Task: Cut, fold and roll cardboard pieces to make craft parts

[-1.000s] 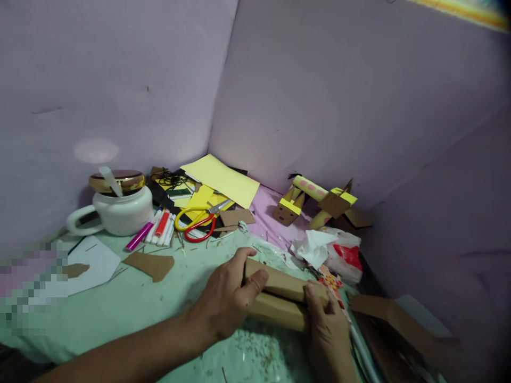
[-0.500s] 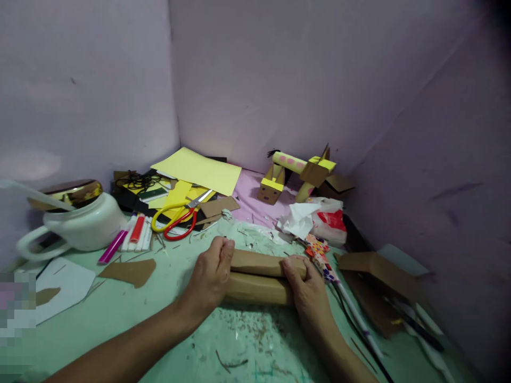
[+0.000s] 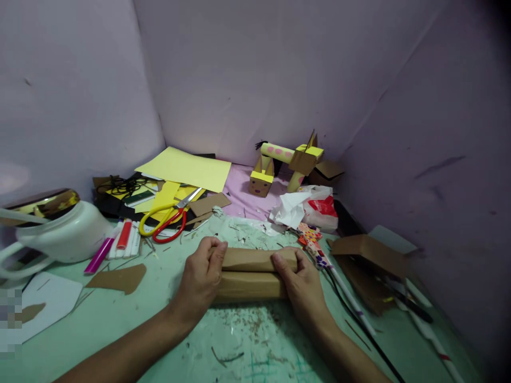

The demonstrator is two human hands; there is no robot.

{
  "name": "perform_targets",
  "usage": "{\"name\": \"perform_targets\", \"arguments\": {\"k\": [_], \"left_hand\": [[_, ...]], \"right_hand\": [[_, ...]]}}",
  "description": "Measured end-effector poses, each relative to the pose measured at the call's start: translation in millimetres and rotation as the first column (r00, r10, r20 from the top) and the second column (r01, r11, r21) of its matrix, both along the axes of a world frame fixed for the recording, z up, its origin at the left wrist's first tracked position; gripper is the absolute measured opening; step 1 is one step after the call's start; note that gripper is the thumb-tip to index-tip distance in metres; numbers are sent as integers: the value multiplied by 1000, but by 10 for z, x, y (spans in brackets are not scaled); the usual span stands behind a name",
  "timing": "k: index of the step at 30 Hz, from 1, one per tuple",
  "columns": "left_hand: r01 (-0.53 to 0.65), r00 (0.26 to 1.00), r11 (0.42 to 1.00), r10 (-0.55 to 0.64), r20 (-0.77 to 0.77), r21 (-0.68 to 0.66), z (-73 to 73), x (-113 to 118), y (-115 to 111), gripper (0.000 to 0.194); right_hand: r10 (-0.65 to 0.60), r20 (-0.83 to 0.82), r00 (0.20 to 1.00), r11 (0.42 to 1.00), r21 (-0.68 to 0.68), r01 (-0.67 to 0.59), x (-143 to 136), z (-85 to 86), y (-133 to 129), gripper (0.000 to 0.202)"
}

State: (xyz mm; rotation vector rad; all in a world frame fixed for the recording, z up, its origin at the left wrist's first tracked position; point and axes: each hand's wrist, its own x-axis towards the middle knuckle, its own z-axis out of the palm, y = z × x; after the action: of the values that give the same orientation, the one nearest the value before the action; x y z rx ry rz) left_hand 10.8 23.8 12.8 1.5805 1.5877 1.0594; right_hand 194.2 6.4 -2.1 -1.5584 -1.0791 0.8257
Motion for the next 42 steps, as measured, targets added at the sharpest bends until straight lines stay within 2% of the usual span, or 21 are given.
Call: {"name": "perform_targets", "arguments": {"k": [7, 12, 16, 20, 29, 37, 40, 42], "left_hand": [[35, 999, 999, -36, -15, -36, 3, -3, 41, 30], [204, 979, 970, -205, 1, -130, 53, -83, 168, 29], [251, 967, 944, -255, 8, -213, 97, -104, 218, 31], [234, 970, 949, -242, -15, -212, 83, -89, 199, 29], [183, 978, 977, -193, -80, -112, 28, -60, 132, 18], [147, 986, 986, -153, -64, -77, 21, -39, 128, 20], [144, 989, 984, -146, -17, -105, 37, -81, 200, 26], [123, 992, 986, -122, 12, -113, 52, -126, 247, 30]], "right_hand": [[-1, 11, 1000, 1000, 13, 0, -5, -1, -3, 32], [28, 13, 1000, 999, -19, -28, 10, -25, 30, 32], [36, 12, 999, 999, -21, -35, 15, -29, 30, 31], [36, -1, 999, 999, -25, -36, 10, -34, 19, 31], [39, 9, 999, 999, -5, -39, -10, -11, 16, 31], [51, 15, 999, 999, -5, -51, 5, -32, 23, 32], [80, 11, 997, 997, -10, -80, 18, 0, 30, 41], [129, -23, 991, 992, -3, -129, 31, 23, 21, 59]]}}
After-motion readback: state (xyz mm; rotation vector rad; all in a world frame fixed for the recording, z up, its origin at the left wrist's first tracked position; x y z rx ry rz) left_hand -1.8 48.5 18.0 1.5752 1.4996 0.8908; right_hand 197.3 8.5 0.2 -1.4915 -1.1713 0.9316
